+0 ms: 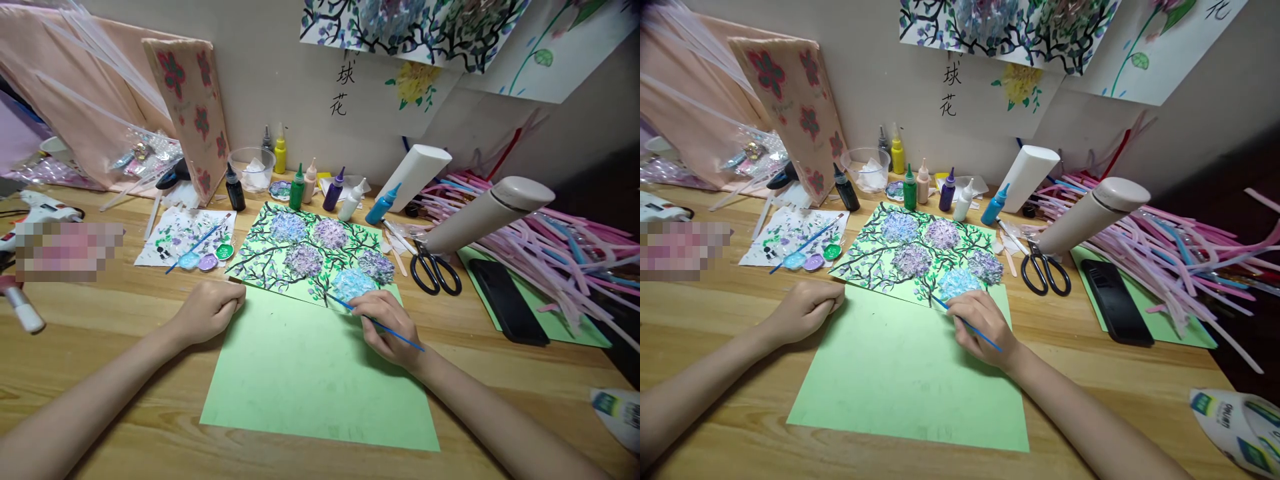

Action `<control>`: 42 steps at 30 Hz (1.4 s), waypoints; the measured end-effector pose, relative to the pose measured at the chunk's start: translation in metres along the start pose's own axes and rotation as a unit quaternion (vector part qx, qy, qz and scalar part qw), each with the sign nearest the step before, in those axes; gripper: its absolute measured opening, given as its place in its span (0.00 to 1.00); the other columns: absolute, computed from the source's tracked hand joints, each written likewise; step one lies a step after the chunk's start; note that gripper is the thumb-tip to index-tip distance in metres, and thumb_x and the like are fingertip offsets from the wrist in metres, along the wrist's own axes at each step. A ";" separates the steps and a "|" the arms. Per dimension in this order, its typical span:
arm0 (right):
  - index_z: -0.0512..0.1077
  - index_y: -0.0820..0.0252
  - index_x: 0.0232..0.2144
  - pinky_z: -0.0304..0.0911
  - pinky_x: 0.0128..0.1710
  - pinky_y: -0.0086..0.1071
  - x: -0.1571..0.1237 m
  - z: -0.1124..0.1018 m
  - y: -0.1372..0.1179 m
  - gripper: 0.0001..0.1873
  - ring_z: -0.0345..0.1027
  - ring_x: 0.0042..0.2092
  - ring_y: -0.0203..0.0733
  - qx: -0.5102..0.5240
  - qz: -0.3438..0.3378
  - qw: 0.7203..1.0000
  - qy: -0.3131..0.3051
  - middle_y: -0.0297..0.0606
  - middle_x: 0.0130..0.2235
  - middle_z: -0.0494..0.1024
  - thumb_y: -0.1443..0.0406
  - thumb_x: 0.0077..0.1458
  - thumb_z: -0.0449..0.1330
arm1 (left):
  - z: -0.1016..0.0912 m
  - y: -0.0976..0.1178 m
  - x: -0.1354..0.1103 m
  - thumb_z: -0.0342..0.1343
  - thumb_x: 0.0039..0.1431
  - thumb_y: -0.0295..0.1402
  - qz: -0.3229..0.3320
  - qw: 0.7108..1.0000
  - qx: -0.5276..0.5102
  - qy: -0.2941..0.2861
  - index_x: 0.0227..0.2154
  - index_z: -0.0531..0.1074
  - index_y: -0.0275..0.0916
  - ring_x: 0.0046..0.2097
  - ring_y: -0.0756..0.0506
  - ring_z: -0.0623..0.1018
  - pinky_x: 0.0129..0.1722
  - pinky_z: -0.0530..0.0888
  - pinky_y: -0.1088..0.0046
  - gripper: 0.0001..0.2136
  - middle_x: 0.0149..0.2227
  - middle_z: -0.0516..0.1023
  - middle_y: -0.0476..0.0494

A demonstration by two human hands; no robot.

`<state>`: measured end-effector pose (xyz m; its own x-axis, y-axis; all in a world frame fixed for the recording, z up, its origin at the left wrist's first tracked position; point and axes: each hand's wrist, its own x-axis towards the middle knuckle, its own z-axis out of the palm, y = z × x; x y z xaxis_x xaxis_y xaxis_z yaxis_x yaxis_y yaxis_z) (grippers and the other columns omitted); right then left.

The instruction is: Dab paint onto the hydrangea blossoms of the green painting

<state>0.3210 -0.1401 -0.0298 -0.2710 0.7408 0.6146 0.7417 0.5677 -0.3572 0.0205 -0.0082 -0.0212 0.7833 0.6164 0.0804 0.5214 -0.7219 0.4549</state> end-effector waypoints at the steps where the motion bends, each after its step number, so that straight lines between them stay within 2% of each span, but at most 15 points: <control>1: 0.65 0.57 0.38 0.64 0.36 0.37 0.000 0.000 0.000 0.15 0.66 0.37 0.41 0.001 -0.003 1.000 0.003 0.40 0.35 0.75 0.76 0.49 0.52 | 0.000 0.000 0.000 0.38 0.48 0.25 0.001 1.000 0.000 0.001 0.17 0.55 0.38 0.22 0.51 0.61 0.25 0.56 0.76 0.08 0.17 0.60 0.52; 14: 0.65 0.57 0.39 0.66 0.35 0.36 0.000 0.001 -0.002 0.16 0.67 0.37 0.41 -0.009 -0.022 1.000 -0.005 0.41 0.35 0.76 0.76 0.48 0.52 | 0.002 -0.001 -0.001 0.38 0.48 0.24 0.006 1.000 -0.005 0.018 0.17 0.57 0.38 0.21 0.52 0.61 0.25 0.55 0.76 0.09 0.17 0.61 0.52; 17: 0.65 0.57 0.38 0.65 0.33 0.36 0.000 -0.001 -0.006 0.16 0.67 0.36 0.41 -0.003 -0.023 1.000 0.017 0.40 0.35 0.75 0.77 0.48 0.51 | 0.003 -0.001 -0.001 0.39 0.47 0.24 0.013 0.999 -0.002 0.031 0.17 0.58 0.38 0.22 0.51 0.61 0.25 0.55 0.76 0.09 0.17 0.62 0.51; 20: 0.65 0.57 0.38 0.64 0.33 0.35 0.013 -0.003 -0.016 0.16 0.67 0.35 0.41 0.009 -0.034 0.999 0.035 0.40 0.34 0.75 0.77 0.48 0.50 | 0.005 -0.001 -0.001 0.40 0.48 0.24 0.022 0.999 0.004 0.034 0.17 0.59 0.38 0.22 0.51 0.62 0.25 0.56 0.76 0.09 0.17 0.63 0.51; 22: 0.65 0.56 0.39 0.63 0.34 0.36 0.031 -0.001 -0.026 0.16 0.68 0.36 0.41 0.032 -0.034 0.999 0.026 0.39 0.34 0.75 0.77 0.50 0.50 | 0.006 0.000 -0.002 0.40 0.48 0.25 0.031 0.999 0.015 0.027 0.17 0.60 0.38 0.23 0.51 0.64 0.26 0.57 0.76 0.09 0.18 0.65 0.50; 26: 0.67 0.55 0.39 0.62 0.37 0.35 0.084 0.019 -0.047 0.12 0.68 0.38 0.40 0.106 0.002 0.994 -0.017 0.37 0.35 0.75 0.73 0.55 0.49 | 0.007 0.002 -0.004 0.42 0.49 0.25 0.050 0.997 0.060 0.007 0.18 0.61 0.38 0.24 0.50 0.65 0.27 0.57 0.74 0.08 0.19 0.68 0.49; 30: 0.68 0.55 0.38 0.62 0.39 0.34 0.138 0.055 -0.061 0.10 0.67 0.40 0.40 0.149 0.012 0.985 -0.090 0.38 0.36 0.74 0.68 0.59 0.48 | 0.006 0.003 -0.005 0.44 0.48 0.25 0.038 0.996 0.078 -0.011 0.20 0.65 0.38 0.26 0.50 0.67 0.26 0.57 0.74 0.07 0.22 0.71 0.49; 33: 0.68 0.57 0.37 0.61 0.39 0.35 0.165 0.081 -0.063 0.11 0.66 0.41 0.41 0.150 0.016 0.978 -0.147 0.40 0.37 0.74 0.66 0.61 0.46 | 0.005 0.003 -0.005 0.46 0.47 0.26 0.038 0.995 0.088 -0.010 0.20 0.66 0.38 0.25 0.49 0.67 0.25 0.56 0.73 0.06 0.23 0.72 0.49; 37: 0.68 0.58 0.35 0.61 0.38 0.33 0.176 0.100 -0.059 0.12 0.67 0.38 0.40 0.155 0.030 0.969 -0.192 0.40 0.36 0.74 0.64 0.61 0.45 | 0.005 0.003 -0.005 0.46 0.48 0.27 0.046 0.995 0.087 -0.009 0.20 0.67 0.39 0.25 0.49 0.68 0.24 0.55 0.73 0.07 0.21 0.71 0.49; 42: 0.68 0.58 0.36 0.61 0.39 0.34 0.170 0.100 -0.055 0.13 0.66 0.39 0.41 0.141 0.042 0.972 -0.183 0.41 0.36 0.73 0.63 0.61 0.44 | 0.005 0.004 -0.006 0.47 0.49 0.27 0.048 0.996 0.076 -0.010 0.20 0.67 0.39 0.25 0.49 0.69 0.23 0.55 0.73 0.07 0.21 0.71 0.50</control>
<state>0.1725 -0.0096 0.0243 -0.4553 0.8375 0.3021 0.5870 0.5375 -0.6055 0.0198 -0.0160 -0.0245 0.8375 0.5374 0.0989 0.4880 -0.8170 0.3071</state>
